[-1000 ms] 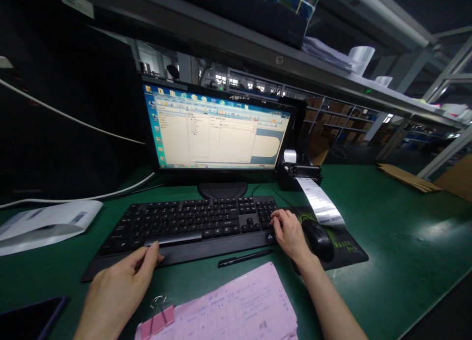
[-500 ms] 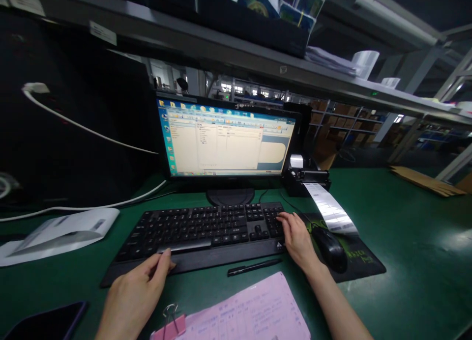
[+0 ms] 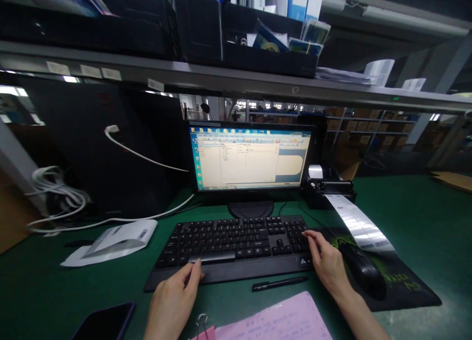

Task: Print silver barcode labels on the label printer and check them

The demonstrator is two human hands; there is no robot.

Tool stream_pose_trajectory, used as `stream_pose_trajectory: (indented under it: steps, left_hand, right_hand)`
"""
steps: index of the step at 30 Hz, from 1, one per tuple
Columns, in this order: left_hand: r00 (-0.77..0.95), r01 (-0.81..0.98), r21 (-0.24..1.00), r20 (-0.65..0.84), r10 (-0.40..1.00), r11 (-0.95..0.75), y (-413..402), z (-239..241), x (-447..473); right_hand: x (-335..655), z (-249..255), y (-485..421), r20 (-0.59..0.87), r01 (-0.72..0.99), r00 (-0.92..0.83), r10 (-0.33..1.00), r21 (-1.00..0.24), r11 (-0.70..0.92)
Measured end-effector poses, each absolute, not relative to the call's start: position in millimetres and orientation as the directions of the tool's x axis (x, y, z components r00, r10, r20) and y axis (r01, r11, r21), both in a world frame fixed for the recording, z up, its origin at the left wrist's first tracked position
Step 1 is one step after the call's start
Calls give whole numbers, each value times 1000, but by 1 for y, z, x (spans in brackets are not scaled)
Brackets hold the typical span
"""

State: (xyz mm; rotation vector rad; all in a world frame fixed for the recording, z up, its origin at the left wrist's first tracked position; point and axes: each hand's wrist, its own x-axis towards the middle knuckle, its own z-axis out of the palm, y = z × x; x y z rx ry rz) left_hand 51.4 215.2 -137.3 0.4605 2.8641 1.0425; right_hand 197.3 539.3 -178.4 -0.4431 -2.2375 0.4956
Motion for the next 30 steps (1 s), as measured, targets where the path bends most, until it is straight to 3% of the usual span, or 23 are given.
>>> stream_pose_trajectory:
  steps: [13,18,30]
  left_hand:
    - [-950,269,612,40,310,744,217,-136,52]
    - [-907,418,589,232,351,691,219,-134,61]
    - [-912,410,572,255,321,711,223,-140,68]
  right_hand:
    - [197,-178,535,619,165,-629,471,-485,859]
    - [204,-172,533,618,192,-632,468,-460,867]
    - [210,-164,530,616,259,-608,501,-443,858]
